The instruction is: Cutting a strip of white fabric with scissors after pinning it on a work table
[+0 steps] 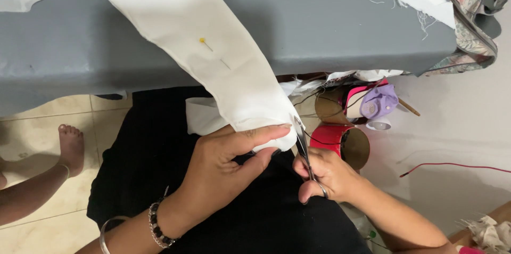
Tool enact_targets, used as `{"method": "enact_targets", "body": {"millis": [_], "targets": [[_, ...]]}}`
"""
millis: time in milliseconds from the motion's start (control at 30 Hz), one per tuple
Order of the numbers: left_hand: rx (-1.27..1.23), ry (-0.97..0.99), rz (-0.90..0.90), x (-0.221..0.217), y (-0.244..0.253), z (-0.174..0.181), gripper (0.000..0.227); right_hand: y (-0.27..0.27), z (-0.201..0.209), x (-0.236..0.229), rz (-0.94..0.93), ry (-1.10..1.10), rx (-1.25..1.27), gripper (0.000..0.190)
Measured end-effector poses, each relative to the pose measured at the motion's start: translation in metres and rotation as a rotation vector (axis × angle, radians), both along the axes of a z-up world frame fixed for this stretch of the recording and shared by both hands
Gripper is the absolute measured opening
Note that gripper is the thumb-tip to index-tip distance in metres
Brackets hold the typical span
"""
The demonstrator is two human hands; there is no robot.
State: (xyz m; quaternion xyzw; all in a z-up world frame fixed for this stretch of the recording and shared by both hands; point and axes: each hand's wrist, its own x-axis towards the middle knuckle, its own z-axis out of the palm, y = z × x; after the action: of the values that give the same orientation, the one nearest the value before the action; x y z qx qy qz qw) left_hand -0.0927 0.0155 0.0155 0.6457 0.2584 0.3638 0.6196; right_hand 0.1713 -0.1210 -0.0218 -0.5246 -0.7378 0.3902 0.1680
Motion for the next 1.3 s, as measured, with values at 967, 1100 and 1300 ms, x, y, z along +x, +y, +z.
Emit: {"method": "enact_targets", "body": {"millis": [967, 1100, 1300], "targets": [[0.029, -0.001, -0.002, -0.012, 0.008, -0.007, 0.030, 0.017, 0.010, 0.024, 0.145, -0.072, -0.232, 0.047], [0.033, 0.038, -0.024, -0.015, 0.008, -0.009, 0.031, 0.037, 0.020, 0.022, 0.238, -0.066, -0.226, 0.063], [0.048, 0.026, -0.017, -0.020, 0.008, -0.007, 0.032, 0.066, 0.038, 0.009, 0.316, -0.140, -0.144, 0.070]]}}
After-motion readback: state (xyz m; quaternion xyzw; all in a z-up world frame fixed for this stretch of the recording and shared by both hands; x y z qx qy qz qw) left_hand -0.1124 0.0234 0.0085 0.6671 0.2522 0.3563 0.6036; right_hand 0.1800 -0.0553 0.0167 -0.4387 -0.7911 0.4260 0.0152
